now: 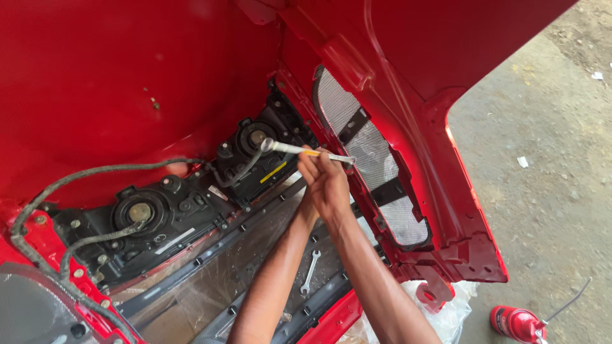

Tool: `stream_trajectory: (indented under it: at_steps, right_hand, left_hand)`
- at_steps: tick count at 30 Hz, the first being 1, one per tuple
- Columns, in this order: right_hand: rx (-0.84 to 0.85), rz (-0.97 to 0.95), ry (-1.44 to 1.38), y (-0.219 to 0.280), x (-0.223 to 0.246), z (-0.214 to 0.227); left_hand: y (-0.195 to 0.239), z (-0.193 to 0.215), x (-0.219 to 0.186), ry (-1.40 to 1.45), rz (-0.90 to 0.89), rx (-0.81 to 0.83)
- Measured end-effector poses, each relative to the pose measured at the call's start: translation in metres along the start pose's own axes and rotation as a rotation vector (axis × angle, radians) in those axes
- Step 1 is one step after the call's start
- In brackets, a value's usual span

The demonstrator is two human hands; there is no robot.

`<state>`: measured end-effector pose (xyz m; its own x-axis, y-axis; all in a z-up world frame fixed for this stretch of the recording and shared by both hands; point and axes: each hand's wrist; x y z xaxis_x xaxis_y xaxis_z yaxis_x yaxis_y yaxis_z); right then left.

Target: The person works on the interior components of a red machinery panel, using a wrench to loosen and tighten various nuts and bolts on the assembly.

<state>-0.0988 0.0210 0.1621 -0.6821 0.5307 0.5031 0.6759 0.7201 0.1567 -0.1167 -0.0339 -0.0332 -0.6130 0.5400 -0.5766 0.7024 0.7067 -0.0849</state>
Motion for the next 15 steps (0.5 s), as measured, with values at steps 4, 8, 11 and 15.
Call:
stream_trajectory:
  at_steps: [4,8,11,15]
  right_hand:
    - [-0.175,-0.054,0.38,0.047,0.02,-0.008]
    - [-0.276,0.106,0.681,0.079,0.037,0.021]
    - [-0.306,0.034,0.791,0.081,0.052,0.044]
    - [-0.283,-0.057,0.911,0.077,0.076,0.052]
  left_hand:
    - [0.004,-0.018,-0.028,-0.128,0.217,0.147]
    - [0.014,-0.063,-0.063,-0.395,0.292,0.024]
    - [0.017,-0.085,-0.084,-0.38,0.362,0.022]
    - [0.016,-0.095,-0.093,-0.356,0.408,0.007]
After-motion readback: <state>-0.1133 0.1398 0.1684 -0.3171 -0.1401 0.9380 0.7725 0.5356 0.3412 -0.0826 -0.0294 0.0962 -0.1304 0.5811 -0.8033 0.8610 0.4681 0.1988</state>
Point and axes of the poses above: each hand's wrist, its own y-axis away from the middle knuckle, its own z-axis out of the back of the hand, x = y × z
